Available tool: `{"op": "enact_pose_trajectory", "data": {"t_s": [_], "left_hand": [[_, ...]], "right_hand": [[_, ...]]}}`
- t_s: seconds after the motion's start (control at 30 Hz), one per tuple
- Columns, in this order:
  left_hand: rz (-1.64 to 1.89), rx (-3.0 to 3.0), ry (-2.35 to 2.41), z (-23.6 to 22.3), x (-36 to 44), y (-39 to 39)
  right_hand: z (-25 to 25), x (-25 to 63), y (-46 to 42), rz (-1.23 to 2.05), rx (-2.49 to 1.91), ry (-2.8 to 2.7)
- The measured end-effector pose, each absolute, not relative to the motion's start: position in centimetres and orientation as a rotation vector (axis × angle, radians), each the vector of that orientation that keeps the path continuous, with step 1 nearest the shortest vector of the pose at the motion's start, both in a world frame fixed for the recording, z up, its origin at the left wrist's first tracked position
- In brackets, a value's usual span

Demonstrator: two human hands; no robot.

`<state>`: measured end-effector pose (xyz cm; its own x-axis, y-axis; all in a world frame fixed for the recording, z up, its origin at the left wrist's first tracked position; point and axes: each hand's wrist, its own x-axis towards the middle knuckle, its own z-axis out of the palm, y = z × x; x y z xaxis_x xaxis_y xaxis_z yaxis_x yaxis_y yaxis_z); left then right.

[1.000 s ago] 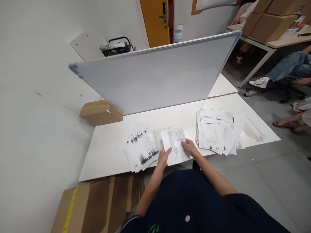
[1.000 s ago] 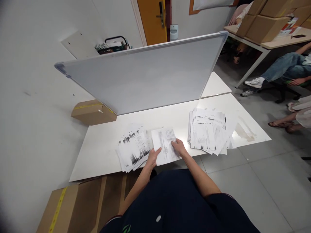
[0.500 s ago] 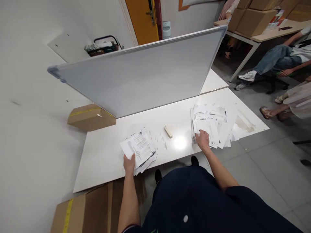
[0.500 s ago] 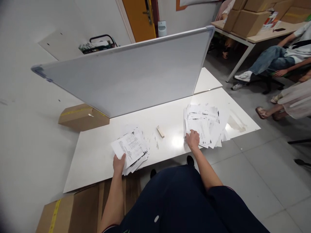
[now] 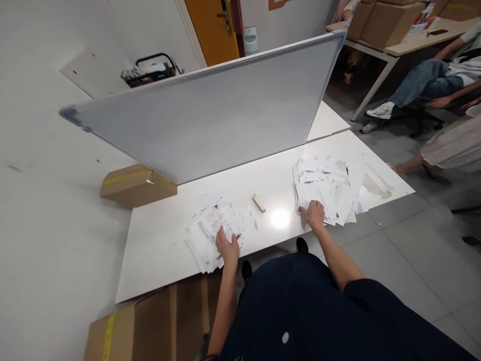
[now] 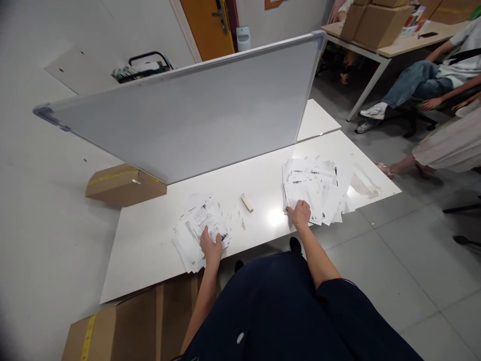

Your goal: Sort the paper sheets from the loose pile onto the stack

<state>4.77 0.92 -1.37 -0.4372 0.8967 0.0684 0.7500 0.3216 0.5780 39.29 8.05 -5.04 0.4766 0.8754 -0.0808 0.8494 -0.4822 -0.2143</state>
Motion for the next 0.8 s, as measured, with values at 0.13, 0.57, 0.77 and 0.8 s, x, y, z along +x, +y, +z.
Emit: {"op": "enact_pose_trajectory", "data": {"t_s": [0.13,0.57,0.77,0.8], "left_hand": [[0.769,1.561,2.218,-1.6,6.4,0.7],[0.780,1.539,2.040,-1.5,8.2,0.2],[0.888,0.852,1.644,0.3,10.4,1.2],[0.890,0.707,1.539,0.8,10.7,1.5]], "right_hand": [[-4.8,39.5,7.3,0.268,-2.555,-1.646],[-0.4,39.0,8.7,0.546,-2.576,-1.683],[5.2,35.7,8.4,0.980,-1.826,-1.326],[5.9,34.9,8.1,1.081,-1.722,-1.257]]}}
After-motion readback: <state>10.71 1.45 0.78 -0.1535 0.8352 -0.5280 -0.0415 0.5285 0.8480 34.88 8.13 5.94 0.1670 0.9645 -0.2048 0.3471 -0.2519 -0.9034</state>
